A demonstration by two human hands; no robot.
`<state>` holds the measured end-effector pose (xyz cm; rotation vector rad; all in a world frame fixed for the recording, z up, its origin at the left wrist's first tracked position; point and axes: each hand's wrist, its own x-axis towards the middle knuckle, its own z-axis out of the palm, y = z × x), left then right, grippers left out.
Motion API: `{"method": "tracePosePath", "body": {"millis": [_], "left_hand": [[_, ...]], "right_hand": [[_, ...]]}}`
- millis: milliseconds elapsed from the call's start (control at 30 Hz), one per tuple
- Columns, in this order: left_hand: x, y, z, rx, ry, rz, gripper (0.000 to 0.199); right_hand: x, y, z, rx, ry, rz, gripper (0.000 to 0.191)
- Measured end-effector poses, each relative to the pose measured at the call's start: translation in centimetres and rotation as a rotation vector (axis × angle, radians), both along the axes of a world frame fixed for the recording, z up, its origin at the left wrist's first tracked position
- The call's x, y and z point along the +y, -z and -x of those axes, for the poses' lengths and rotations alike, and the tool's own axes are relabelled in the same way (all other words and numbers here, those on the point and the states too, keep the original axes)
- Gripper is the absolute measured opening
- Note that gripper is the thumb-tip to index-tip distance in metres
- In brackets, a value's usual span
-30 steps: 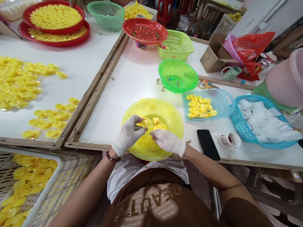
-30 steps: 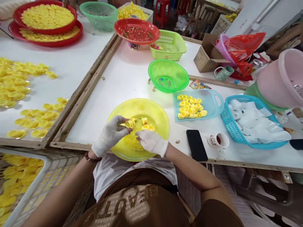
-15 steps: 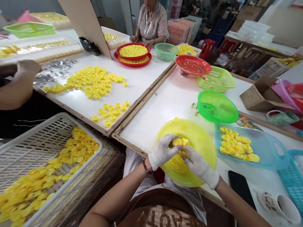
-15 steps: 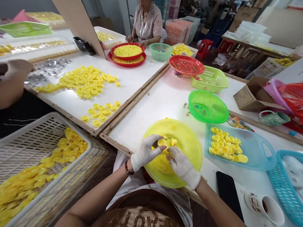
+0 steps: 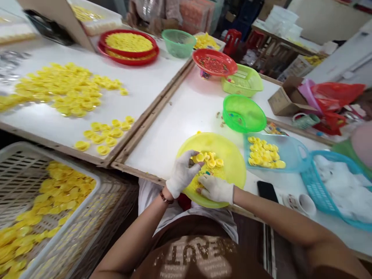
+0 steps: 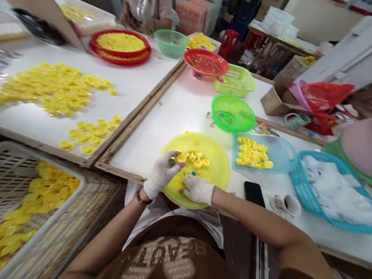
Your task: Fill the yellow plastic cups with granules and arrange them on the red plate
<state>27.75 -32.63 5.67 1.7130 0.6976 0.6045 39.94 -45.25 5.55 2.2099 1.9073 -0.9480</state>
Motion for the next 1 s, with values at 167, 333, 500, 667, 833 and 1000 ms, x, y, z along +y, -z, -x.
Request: {"method": "tracePosePath", "body": {"millis": [167,333,500,667,833,1000], "left_hand": [[0.1,0.5,-0.9,0.007,0.007,0.012,0.036],[-0.4,0.5,-1.0,0.021,0.064,-0.116,0.033],[-2.0,-0.1,-1.7,0.140,0.230,-0.105,0.027],[-3.3,-0.5,-2.3,0.137,0.304,-0.068,0.022],[-3.3,-0.5,-2.2,0.096,0.319,-0.043,0.025],[-3.0,-0.2,-1.8,0.125,0.366,-0.005,0.030]], "right_hand": [[0.5,0.0,-2.4,0.406,0.312,0.136,0.029],[0.2,-2.6,-4.0,1.069,0.812,-0.053,0.037],[0.9,-4.6,-3.3,1.465,1.000,-0.499,0.039],[2.5,-4.6,-1.5,1.503,1.084,-0.812,0.043],[2.7,-4.5,-1.3,1.504,1.078,-0.912,0.044],[2.1,-4.5,-2.4,1.544,1.061,-0.873,0.036]]}}
